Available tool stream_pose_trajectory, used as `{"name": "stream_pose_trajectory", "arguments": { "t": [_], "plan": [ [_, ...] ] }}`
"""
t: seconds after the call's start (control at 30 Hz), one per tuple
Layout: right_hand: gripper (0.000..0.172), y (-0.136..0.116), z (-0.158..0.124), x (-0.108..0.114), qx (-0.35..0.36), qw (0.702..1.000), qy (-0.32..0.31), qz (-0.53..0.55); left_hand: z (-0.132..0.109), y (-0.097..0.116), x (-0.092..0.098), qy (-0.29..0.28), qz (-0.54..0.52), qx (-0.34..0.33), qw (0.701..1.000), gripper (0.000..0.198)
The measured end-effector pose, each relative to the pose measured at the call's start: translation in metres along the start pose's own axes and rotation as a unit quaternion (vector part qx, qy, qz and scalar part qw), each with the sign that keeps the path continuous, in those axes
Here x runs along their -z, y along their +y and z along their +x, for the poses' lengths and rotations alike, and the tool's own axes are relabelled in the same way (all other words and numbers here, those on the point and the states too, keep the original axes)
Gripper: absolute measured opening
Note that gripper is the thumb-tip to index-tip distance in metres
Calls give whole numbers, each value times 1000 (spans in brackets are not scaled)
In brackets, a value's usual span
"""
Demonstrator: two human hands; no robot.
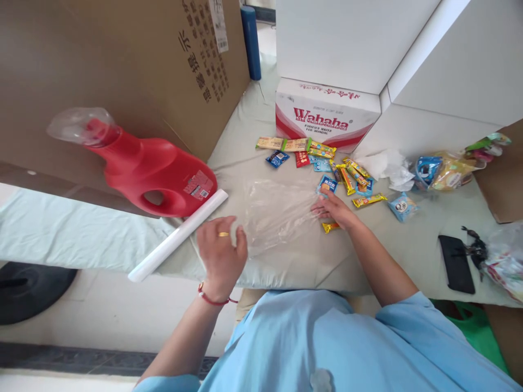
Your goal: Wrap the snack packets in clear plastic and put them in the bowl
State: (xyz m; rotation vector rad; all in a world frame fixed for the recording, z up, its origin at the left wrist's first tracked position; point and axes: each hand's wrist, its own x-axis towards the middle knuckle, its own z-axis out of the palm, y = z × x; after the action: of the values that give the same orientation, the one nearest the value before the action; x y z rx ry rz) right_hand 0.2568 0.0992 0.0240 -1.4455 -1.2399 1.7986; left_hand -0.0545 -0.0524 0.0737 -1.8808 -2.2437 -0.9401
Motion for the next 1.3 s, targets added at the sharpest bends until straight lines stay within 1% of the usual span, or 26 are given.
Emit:
{"name": "stream_pose_trajectory", "arguments": {
  "t": [0.03,0.07,0.1,0.13,0.17,0.27,0.33,0.4,0.43,0.5,0.57,0.6,0.67,0.73,0.8,0.87,0.9,0.97,1.03,1.1,1.17,1.2,1.23,1.27,1.3],
  "plan": [
    [82,1,-2,1,14,1000,-23,15,5,8,-2,-22,-6,-67,997,27],
    [97,3,-5,2,26,998,-42,26,10,15,-7,-61,-14,-122,990,27],
    [108,5,-6,3,31,997,-56,35,15,20,-16,-108,-19,-161,981,30],
    [113,7,-8,4,30,997,-65,39,20,22,-27,-151,-17,-179,972,35],
    [113,9,-10,5,25,997,-68,38,24,21,-41,-188,-11,-181,965,41],
    [97,15,-18,8,2,996,-86,16,29,8,-78,-277,17,-145,950,53],
    [87,21,-29,13,-11,994,-112,-7,25,-3,-94,-299,30,-148,942,56],
    [76,27,-43,19,-28,990,-133,-28,19,-10,-99,-294,38,-160,942,57],
    [68,30,-50,21,-36,990,-130,-38,17,-12,-100,-288,41,-164,942,57],
    [55,35,-60,22,-36,992,-97,-67,13,-11,-99,-282,45,-165,944,57],
    [51,37,-63,17,-4,991,-51,-125,12,-9,-98,-281,46,-166,944,58],
    [51,38,-61,11,18,985,-32,-168,12,-8,-98,-280,46,-165,945,58],
    [46,36,-54,-4,54,961,-5,-272,13,-8,-99,-276,41,-161,947,58],
    [27,32,-46,-20,64,927,13,-370,14,-10,-100,-271,28,-158,949,58],
    [9,27,-43,-31,59,896,18,-440,14,-15,-102,-257,9,-146,955,58],
    [11,24,-46,-33,48,877,14,-478,13,-18,-102,-230,-7,-117,966,59],
    [12,24,-49,-31,40,873,11,-487,13,-19,-101,-215,-8,-101,971,59],
    [13,27,-61,-24,19,872,-8,-490,11,-18,-99,-196,2,-82,977,59],
    [16,32,-77,-16,1,874,-38,-485,8,-14,-95,-195,18,-91,976,57],
    [18,33,-91,-7,-4,876,-86,-475,6,-11,-91,-207,25,-115,971,56],
    [19,26,-97,4,-6,878,-166,-448,4,-11,-87,-228,20,-139,964,56],
    [21,19,-95,10,-1,880,-199,-431,4,-11,-87,-240,16,-149,959,56],
    [23,9,-89,16,8,884,-214,-415,3,-12,-86,-250,12,-156,956,57],
    [27,-2,-77,21,23,892,-205,-403,3,-14,-86,-257,9,-162,953,58],
    [29,-15,-60,26,45,903,-155,-399,2,-15,-86,-260,8,-166,951,58]
  ]
}}
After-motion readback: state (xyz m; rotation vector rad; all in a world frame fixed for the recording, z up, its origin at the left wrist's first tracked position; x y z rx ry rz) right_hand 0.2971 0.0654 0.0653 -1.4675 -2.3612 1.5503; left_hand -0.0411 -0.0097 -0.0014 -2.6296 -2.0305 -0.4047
